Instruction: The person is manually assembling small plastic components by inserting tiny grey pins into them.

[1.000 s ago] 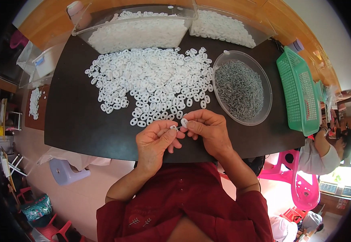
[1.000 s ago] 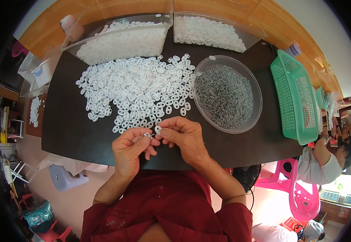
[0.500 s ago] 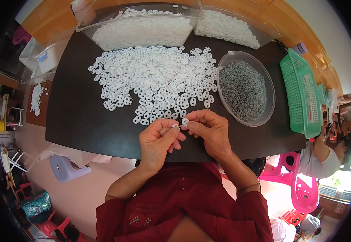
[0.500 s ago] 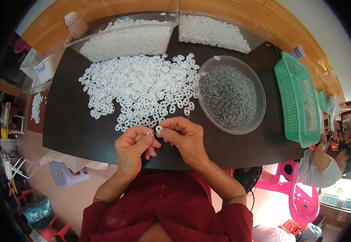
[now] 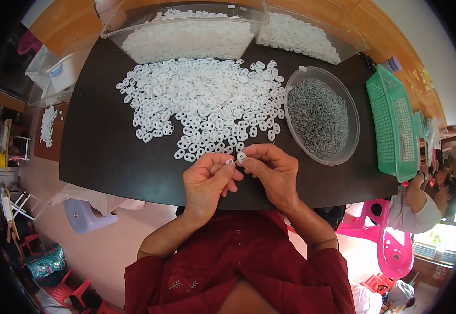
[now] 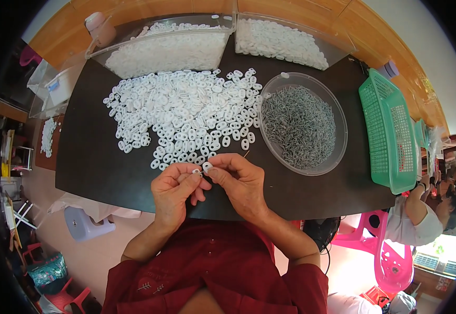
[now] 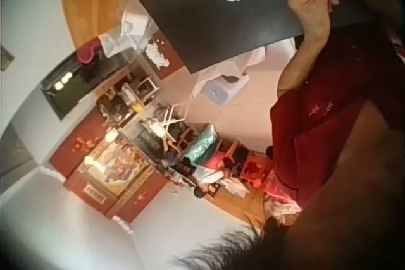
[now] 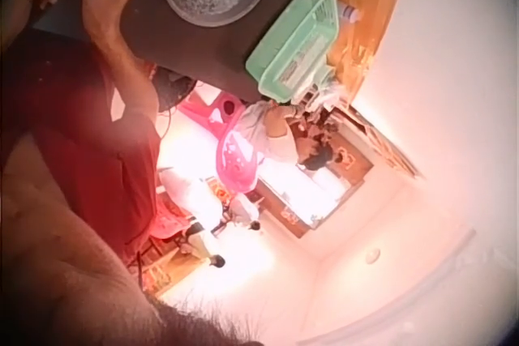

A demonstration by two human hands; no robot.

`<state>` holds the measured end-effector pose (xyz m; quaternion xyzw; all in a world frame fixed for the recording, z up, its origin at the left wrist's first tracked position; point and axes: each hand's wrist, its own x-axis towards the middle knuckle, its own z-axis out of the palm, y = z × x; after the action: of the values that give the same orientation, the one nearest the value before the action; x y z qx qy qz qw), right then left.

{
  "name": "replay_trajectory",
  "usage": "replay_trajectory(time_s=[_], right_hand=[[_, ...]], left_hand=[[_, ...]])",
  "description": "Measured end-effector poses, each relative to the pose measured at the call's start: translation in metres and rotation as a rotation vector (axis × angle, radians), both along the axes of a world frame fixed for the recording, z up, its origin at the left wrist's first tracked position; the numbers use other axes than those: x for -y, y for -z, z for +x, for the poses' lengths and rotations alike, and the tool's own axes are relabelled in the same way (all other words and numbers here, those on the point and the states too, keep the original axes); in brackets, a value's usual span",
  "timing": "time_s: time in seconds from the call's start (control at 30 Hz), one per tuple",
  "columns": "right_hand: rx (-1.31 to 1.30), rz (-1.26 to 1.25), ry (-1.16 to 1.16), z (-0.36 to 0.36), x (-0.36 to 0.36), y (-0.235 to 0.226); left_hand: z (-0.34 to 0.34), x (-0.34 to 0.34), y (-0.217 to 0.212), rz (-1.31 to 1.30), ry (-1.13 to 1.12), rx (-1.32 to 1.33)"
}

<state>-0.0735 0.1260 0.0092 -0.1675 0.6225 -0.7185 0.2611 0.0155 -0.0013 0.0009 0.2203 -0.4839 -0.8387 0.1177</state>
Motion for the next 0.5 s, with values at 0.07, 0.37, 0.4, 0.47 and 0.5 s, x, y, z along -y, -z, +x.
replay_trajectory(time_s=[0.07,0.37,0.4,0.47,0.5], right_hand=[[-0.025,-0.020,0.023,0.004,0.002,0.004],[-0.102,-0.031,0.010,0.008,0.004,0.008],[-0.113,-0.016,0.015,0.008,0.004,0.008],[-0.148,-0.010,0.018,0.009,0.004,0.012],[-0.183,-0.003,0.020,0.010,0.004,0.013]], left_hand=[[0.000,0.000,0.001,0.004,0.005,-0.006],[0.001,-0.005,0.007,0.001,0.029,-0.045],[0.001,-0.005,0.007,-0.002,0.034,-0.052],[0.001,-0.005,0.010,0.010,0.037,-0.072],[0.001,-0.006,0.011,0.022,0.040,-0.091]])
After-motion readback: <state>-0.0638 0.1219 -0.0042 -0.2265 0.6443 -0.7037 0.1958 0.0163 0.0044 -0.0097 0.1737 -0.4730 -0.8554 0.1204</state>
